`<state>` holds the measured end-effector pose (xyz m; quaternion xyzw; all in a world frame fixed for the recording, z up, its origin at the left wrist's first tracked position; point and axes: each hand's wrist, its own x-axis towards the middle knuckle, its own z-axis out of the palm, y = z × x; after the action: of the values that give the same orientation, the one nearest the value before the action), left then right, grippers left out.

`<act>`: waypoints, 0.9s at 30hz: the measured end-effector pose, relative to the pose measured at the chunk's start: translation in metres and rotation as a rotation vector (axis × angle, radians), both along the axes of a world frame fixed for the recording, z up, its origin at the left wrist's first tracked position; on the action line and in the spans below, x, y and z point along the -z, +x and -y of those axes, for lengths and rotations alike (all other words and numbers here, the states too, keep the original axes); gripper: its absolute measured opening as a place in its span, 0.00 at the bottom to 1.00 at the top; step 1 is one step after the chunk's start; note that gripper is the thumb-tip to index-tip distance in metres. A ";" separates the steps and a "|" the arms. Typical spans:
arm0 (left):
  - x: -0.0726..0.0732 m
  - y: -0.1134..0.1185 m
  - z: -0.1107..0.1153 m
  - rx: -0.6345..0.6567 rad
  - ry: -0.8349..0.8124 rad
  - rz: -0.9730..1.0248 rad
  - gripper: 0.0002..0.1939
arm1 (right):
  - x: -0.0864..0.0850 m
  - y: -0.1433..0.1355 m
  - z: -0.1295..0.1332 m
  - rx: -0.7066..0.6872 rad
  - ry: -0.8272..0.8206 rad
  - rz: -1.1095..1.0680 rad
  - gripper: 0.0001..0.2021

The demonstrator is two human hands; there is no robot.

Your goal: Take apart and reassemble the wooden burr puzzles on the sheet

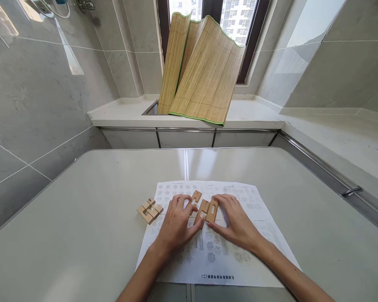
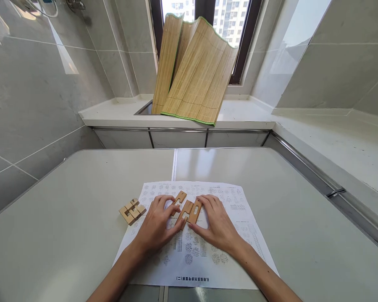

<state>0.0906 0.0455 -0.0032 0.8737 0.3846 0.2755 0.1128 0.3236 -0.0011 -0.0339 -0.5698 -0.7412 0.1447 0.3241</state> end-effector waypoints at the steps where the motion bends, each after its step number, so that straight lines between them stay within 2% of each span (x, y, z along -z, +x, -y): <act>1: 0.000 0.000 0.001 0.004 0.007 -0.005 0.06 | 0.001 0.000 0.000 0.009 0.004 -0.008 0.32; 8: 0.001 0.007 0.004 0.005 0.017 -0.029 0.09 | -0.002 0.003 -0.001 0.129 0.034 -0.101 0.30; 16: 0.003 0.010 0.006 0.073 0.039 -0.047 0.05 | -0.005 0.004 -0.002 0.184 0.113 -0.209 0.29; 20: -0.003 0.007 0.005 0.071 0.003 0.009 0.03 | -0.009 0.007 -0.003 0.199 0.106 -0.329 0.28; 23: -0.012 0.006 0.005 0.025 -0.107 0.160 0.03 | -0.012 0.009 -0.003 0.203 0.019 -0.495 0.27; 27: -0.021 0.006 0.005 -0.049 -0.488 0.303 0.14 | -0.012 0.012 -0.004 0.113 -0.079 -0.769 0.30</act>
<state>0.0969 0.0403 0.0181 0.7600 0.4393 0.3052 0.3691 0.3358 0.0034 -0.0218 -0.5259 -0.5268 0.3583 0.5635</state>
